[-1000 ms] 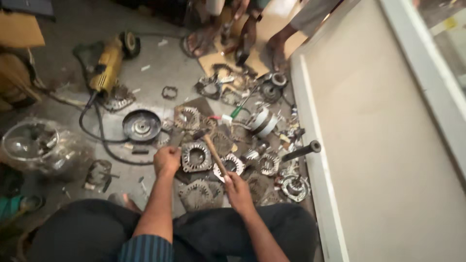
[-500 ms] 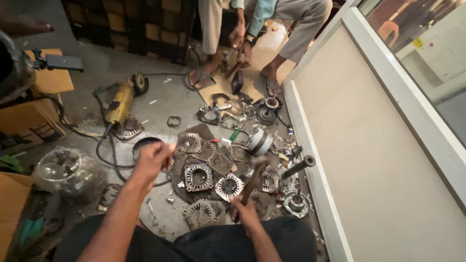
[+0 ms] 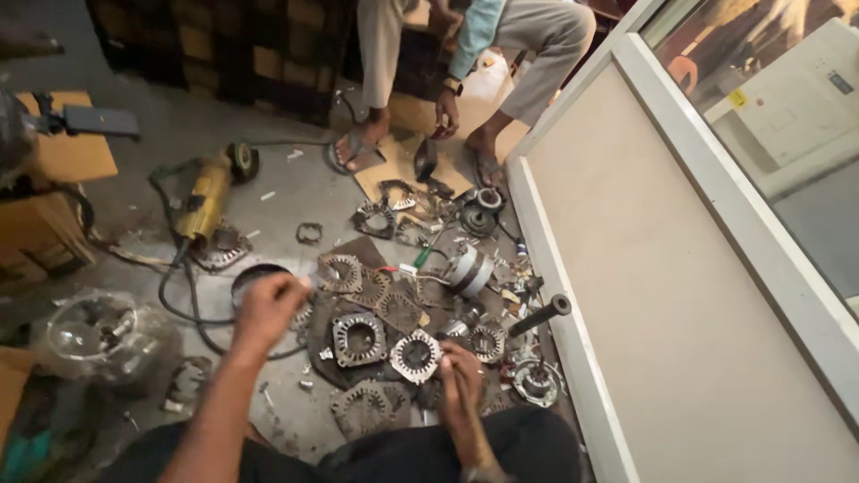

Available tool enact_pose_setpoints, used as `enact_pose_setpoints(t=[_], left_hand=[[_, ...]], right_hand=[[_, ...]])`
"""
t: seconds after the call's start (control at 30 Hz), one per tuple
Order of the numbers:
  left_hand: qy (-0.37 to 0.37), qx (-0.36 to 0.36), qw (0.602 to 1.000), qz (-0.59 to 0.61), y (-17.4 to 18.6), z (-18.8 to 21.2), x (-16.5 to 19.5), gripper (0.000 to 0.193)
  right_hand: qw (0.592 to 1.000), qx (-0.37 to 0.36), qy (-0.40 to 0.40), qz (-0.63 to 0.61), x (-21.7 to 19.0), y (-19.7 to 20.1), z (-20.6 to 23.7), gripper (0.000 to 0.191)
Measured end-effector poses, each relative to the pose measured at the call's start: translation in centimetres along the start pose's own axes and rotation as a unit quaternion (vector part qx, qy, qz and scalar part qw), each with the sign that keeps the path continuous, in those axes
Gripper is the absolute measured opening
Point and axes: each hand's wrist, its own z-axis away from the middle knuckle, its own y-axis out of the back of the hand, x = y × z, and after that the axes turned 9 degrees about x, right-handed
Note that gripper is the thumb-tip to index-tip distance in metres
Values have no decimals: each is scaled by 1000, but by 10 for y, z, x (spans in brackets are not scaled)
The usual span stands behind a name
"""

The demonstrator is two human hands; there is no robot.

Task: The person sits on the floor of a cluttered workshop and uses a hammer and a metal rod to knock copper windings and laminated stator cores out of electric motor housings, working through scrap motor parts one at a time and setting the emptied housings aside.

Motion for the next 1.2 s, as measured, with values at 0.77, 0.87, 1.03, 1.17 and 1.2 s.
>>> enact_pose_setpoints(t=[0.77,0.87,1.03,1.17,1.2], left_hand=[[-50,-225,904,-361,-18,11,-6,32],[-28,-217,900,-377,-16,10,-3,32],[-5,-172,914,-368,-14,9,-6,30],[3,-69,928,-365,-12,1,-14,30],[-1,-30,933,-360,-11,0,-17,31]], right_hand=[[811,-390,-215,380,4,-21,9,41],[823,-408,-171,356,-13,-18,8,37],[865,-360,-190,294,-18,-14,3,36],[960,-201,-153,121,2,-11,1,30],[981,-131,-116,84,9,-10,4,26]])
